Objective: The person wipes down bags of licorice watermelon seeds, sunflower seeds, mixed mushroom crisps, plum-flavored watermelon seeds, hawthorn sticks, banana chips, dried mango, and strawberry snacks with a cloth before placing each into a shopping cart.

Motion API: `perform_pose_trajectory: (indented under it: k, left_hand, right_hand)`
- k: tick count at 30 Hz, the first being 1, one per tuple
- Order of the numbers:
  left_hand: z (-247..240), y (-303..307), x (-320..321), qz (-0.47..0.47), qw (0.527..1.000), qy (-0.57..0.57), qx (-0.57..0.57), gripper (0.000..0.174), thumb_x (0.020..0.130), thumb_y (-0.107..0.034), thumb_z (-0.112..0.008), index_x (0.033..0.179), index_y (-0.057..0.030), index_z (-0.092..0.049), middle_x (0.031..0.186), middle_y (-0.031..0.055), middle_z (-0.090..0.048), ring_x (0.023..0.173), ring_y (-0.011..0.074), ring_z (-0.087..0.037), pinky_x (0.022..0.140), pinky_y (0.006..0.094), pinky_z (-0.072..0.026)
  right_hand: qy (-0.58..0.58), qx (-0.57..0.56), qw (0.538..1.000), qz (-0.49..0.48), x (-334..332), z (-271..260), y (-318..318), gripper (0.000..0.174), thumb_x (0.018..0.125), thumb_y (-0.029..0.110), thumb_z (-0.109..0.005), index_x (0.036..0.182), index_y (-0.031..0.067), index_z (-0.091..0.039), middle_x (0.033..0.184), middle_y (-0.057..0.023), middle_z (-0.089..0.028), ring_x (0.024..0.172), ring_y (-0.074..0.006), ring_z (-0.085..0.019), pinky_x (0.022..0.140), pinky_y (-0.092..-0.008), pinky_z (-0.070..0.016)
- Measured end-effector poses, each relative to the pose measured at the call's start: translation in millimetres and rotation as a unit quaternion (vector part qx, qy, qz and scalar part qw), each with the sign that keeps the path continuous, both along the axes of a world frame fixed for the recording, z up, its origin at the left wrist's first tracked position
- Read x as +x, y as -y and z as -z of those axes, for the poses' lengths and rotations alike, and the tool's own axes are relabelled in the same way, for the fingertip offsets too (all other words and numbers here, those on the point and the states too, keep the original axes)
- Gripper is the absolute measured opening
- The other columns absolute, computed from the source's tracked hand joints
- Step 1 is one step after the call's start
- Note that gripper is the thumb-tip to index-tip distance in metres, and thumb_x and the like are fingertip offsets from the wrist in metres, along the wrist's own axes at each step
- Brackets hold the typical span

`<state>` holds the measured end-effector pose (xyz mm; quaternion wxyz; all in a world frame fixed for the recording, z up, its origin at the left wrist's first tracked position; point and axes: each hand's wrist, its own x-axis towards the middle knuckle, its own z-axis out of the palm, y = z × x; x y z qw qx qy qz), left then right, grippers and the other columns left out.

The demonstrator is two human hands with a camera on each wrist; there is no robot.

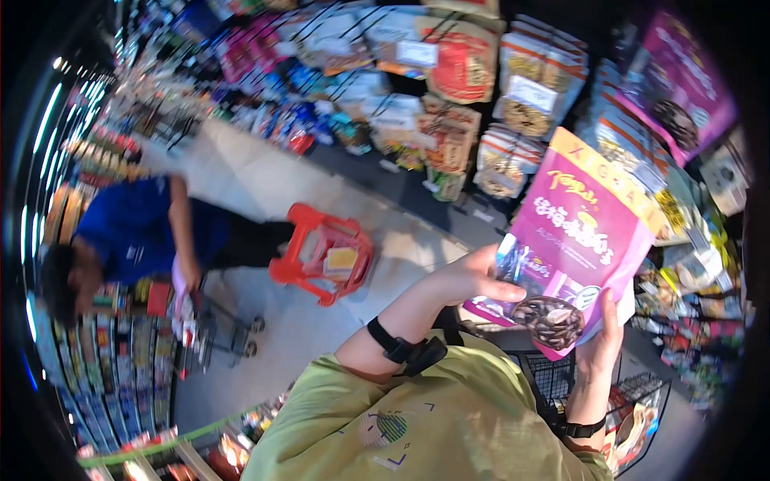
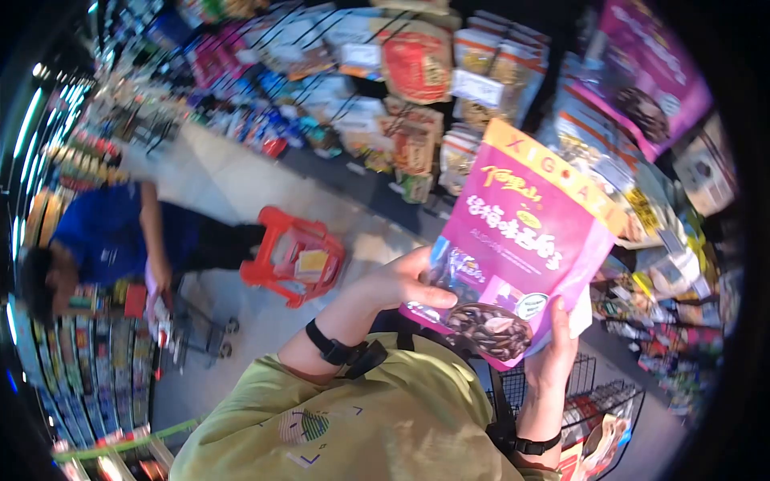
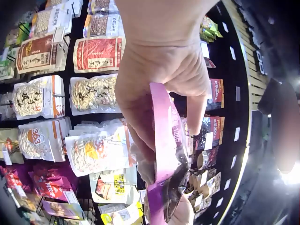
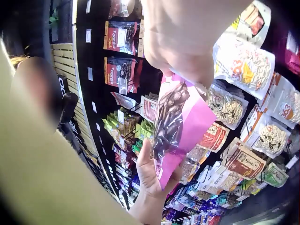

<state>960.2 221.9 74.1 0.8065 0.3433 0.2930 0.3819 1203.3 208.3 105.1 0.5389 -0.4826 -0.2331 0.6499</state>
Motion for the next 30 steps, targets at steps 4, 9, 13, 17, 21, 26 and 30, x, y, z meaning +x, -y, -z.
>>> perform_pose_trajectory:
  k: [4, 9, 13, 17, 21, 26, 30]
  left_hand:
    - [-8, -36, 27, 0.060, 0.996, -0.007, 0.068, 0.052, 0.078, -0.008, -0.069, 0.123, -0.0012, -0.045, 0.114, 0.0038, -0.056, 0.104, 0.0121, -0.052, 0.090, 0.0300, -0.0418]
    - [-13, -74, 62, 0.134, 0.989, 0.003, 0.070, 0.044, 0.079, -0.005, -0.067, 0.119, 0.0002, -0.049, 0.110, 0.0043, -0.059, 0.097, 0.0103, -0.055, 0.086, 0.0281, -0.0449]
    - [-8, -92, 81, 0.198, 0.977, 0.011, 0.083, 0.043, 0.077, -0.004, -0.067, 0.117, 0.0006, -0.051, 0.109, 0.0064, -0.061, 0.095, 0.0120, -0.058, 0.083, 0.0288, -0.0466]
    - [-18, -106, 115, 0.267, 0.961, 0.011, 0.072, 0.040, 0.076, -0.006, -0.068, 0.113, -0.0001, -0.055, 0.102, 0.0054, -0.064, 0.090, 0.0116, -0.060, 0.080, 0.0274, -0.0472]
    - [-6, -113, 147, 0.353, 0.931, 0.006, 0.092, 0.038, 0.079, -0.007, -0.067, 0.114, -0.0002, -0.054, 0.103, 0.0059, -0.063, 0.092, 0.0118, -0.059, 0.082, 0.0285, -0.0471]
    - [10, -108, 196, 0.450, 0.891, 0.023, 0.051, 0.037, 0.080, -0.006, -0.065, 0.114, -0.0002, -0.053, 0.104, 0.0059, -0.062, 0.093, 0.0118, -0.058, 0.083, 0.0302, -0.0469]
    - [34, -82, 237, 0.487, 0.872, -0.013, -0.041, 0.036, 0.082, -0.006, -0.062, 0.116, -0.0008, -0.052, 0.104, 0.0068, -0.062, 0.094, 0.0158, -0.060, 0.083, 0.0315, -0.0481]
  right_hand:
    - [0.030, 0.016, 0.998, 0.053, 22, 2, -9, 0.051, 0.088, 0.021, -0.056, 0.131, 0.0018, -0.036, 0.121, -0.0097, -0.050, 0.109, -0.0206, -0.050, 0.094, -0.0345, -0.0391]
    - [0.031, 0.076, 0.987, 0.140, 36, -15, -14, 0.044, 0.089, 0.016, -0.053, 0.128, 0.0028, -0.039, 0.118, -0.0080, -0.052, 0.107, -0.0176, -0.052, 0.091, -0.0326, -0.0417]
    - [0.010, 0.116, 0.973, 0.197, 36, -17, -3, 0.042, 0.090, 0.014, -0.052, 0.128, 0.0021, -0.039, 0.119, -0.0085, -0.052, 0.107, -0.0172, -0.052, 0.091, -0.0325, -0.0425]
    - [0.051, 0.100, 0.956, 0.271, 51, -19, 14, 0.050, 0.088, 0.021, -0.056, 0.130, 0.0045, -0.037, 0.121, -0.0078, -0.051, 0.108, -0.0172, -0.052, 0.090, -0.0339, -0.0431]
    - [0.057, 0.085, 0.927, 0.360, 54, -13, 41, 0.048, 0.088, 0.021, -0.056, 0.130, 0.0050, -0.038, 0.120, -0.0072, -0.052, 0.107, -0.0165, -0.052, 0.090, -0.0334, -0.0429]
    - [0.039, 0.049, 0.895, 0.442, 52, -10, 76, 0.043, 0.088, 0.020, -0.056, 0.126, 0.0033, -0.043, 0.116, -0.0067, -0.055, 0.104, -0.0158, -0.054, 0.090, -0.0330, -0.0430]
    - [0.032, 0.031, 0.879, 0.476, 36, 7, 121, 0.043, 0.089, 0.014, -0.056, 0.127, 0.0001, -0.042, 0.115, -0.0065, -0.056, 0.104, -0.0140, -0.054, 0.089, -0.0298, -0.0440]
